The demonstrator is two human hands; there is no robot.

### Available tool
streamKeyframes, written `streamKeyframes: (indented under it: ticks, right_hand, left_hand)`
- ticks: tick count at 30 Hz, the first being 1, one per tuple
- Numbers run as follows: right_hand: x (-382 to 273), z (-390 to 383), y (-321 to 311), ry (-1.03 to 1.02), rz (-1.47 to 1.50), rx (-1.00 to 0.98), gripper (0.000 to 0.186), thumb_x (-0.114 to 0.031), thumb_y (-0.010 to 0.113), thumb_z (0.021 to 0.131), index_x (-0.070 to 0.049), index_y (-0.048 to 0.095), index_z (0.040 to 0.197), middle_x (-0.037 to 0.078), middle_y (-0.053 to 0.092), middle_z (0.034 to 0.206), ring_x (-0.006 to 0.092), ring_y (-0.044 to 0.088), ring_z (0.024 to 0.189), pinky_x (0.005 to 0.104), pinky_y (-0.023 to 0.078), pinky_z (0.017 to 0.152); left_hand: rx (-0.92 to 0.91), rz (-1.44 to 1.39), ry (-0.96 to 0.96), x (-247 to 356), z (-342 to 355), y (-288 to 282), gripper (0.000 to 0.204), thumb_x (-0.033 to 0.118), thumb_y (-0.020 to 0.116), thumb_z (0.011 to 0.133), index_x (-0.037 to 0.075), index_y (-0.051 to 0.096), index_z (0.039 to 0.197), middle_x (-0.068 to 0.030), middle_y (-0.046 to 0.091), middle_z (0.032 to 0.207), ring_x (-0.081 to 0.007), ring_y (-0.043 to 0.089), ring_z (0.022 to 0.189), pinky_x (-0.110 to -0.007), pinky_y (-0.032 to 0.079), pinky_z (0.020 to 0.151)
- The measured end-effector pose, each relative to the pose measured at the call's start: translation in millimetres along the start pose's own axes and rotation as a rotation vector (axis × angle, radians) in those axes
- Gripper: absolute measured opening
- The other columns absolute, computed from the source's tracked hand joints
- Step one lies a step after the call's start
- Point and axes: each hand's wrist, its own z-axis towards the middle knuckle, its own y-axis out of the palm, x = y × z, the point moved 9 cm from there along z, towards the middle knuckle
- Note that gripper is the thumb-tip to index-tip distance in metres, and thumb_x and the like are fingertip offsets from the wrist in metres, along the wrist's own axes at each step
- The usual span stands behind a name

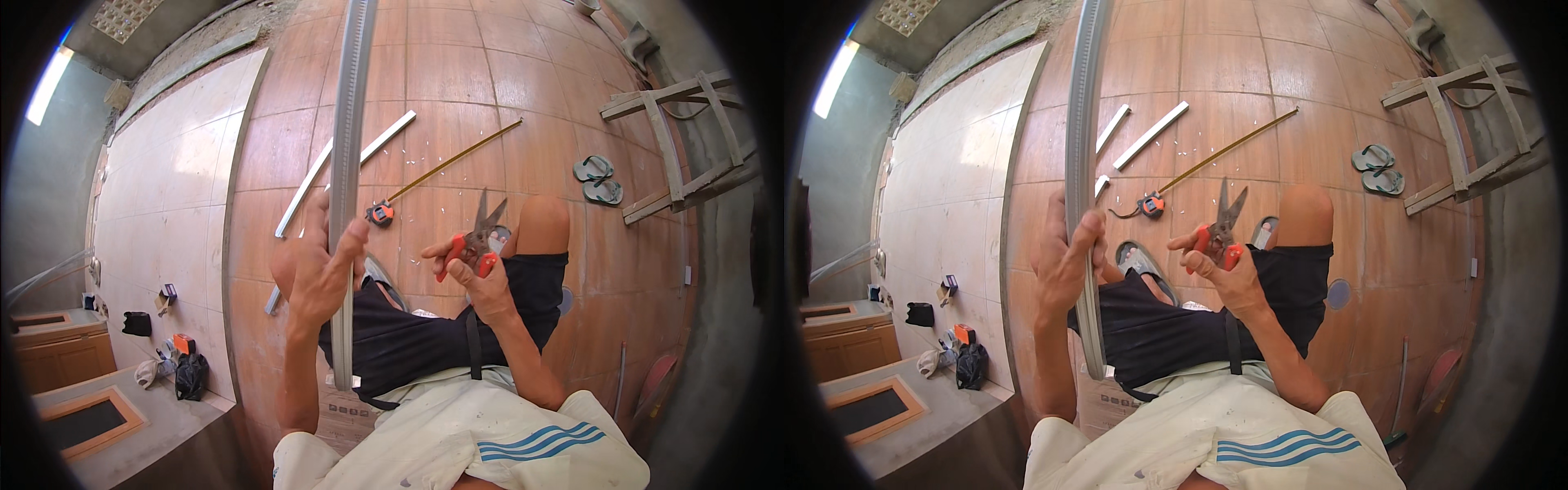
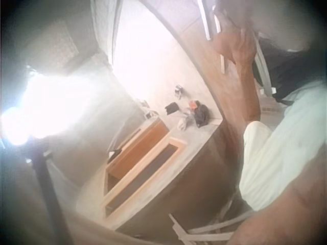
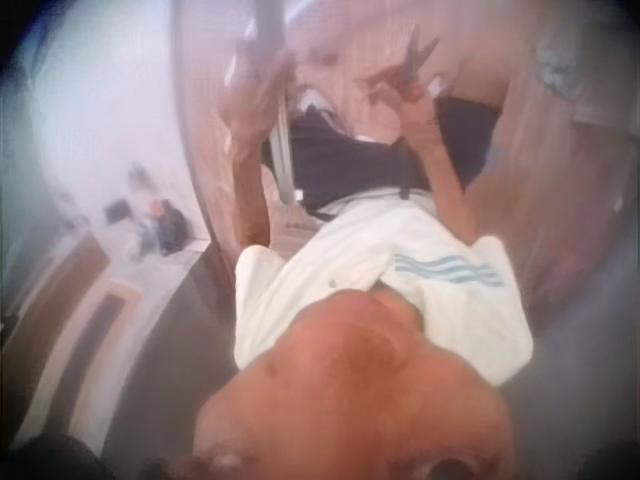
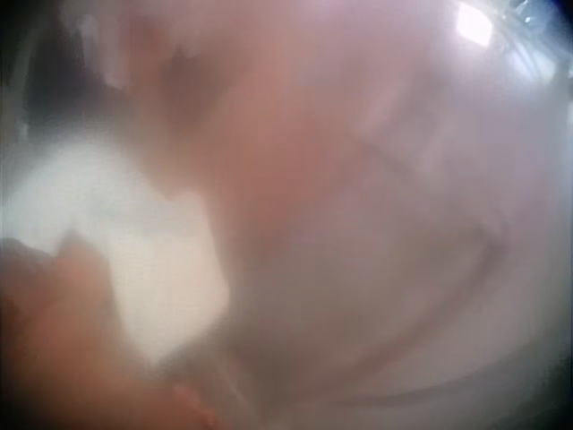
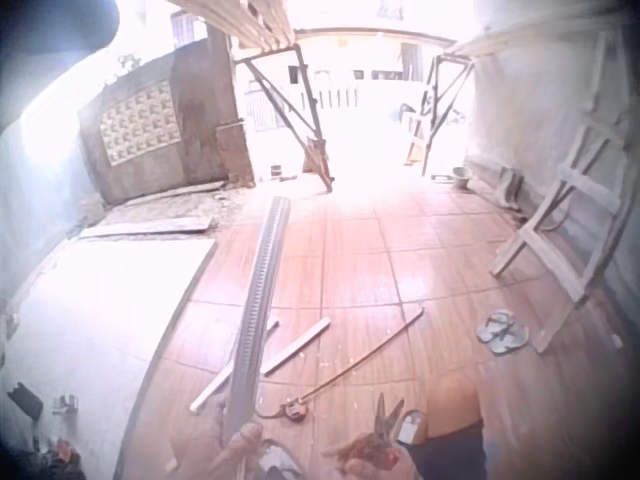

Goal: The person sits on a tiled floor and uses red-handled tin snips to cut a long, white, ribbed metal profile into shorter segments. The person repeatedly positions the snips, cuts through the material, and places the cut pieces on the floor.

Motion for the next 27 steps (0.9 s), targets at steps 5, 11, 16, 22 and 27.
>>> streamKeyframes:
  ticks: [5,11,16,22,27]
  right_hand:
    - [-85.1,14.9,-20.8,-0.287,-0.046,0.163,0.061,-0.046,0.084,0.094,0.0,0.063,0.128,0.021,0.075,0.127,0.0173,0.071,0.107,0.0356,0.058,0.098]
    - [-77.4,-5.1,0.4,-0.126,0.073,0.19,0.06,-0.025,0.093,0.089,-0.002,0.061,0.134,0.014,0.077,0.12,0.0174,0.073,0.107,0.0325,0.059,0.099]
    - [-46.4,-26.8,23.9,-0.074,0.041,0.146,0.065,-0.018,0.098,0.083,-0.002,0.059,0.132,0.012,0.076,0.117,0.0156,0.072,0.107,0.0325,0.058,0.099]
    - [-35.7,-34.0,36.8,-0.094,-0.011,0.158,0.073,-0.016,0.1,0.08,-0.001,0.057,0.138,0.007,0.071,0.122,0.0142,0.068,0.115,0.0323,0.056,0.105]
    - [-36.6,-31.9,16.9,-0.131,-0.1,0.185,0.076,-0.028,0.099,0.083,0.001,0.056,0.139,0.007,0.069,0.123,0.0133,0.065,0.117,0.0319,0.054,0.107]
  left_hand:
    - [-0.304,0.066,-0.033,-66.5,-80.3,8.2,0.062,0.027,0.075,0.106,0.003,0.044,0.155,-0.0037,0.062,0.098,-0.008,0.055,0.07,-0.025,0.049,0.062]
    - [-0.417,0.123,-0.211,-124.4,-135.4,21.5,0.058,0.017,0.079,0.101,0.004,0.053,0.15,-0.0066,0.067,0.113,-0.0153,0.063,0.094,-0.032,0.054,0.089]
    - [-0.388,0.162,-0.102,-97.1,-129.5,28.4,0.077,0.034,0.087,0.094,0.004,0.049,0.153,-0.0094,0.068,0.127,-0.0191,0.067,0.112,-0.038,0.05,0.108]
    - [-0.34,-0.071,-0.095,-76.9,-109.0,47.3,0.065,0.02,0.085,0.096,0.004,0.053,0.149,-0.0087,0.07,0.121,-0.0173,0.067,0.109,-0.034,0.052,0.1]
    - [-0.283,0.116,-0.147,-88.0,-110.0,38.3,0.058,0.021,0.084,0.098,0.004,0.058,0.147,-0.0094,0.071,0.117,-0.0144,0.065,0.099,-0.031,0.053,0.089]
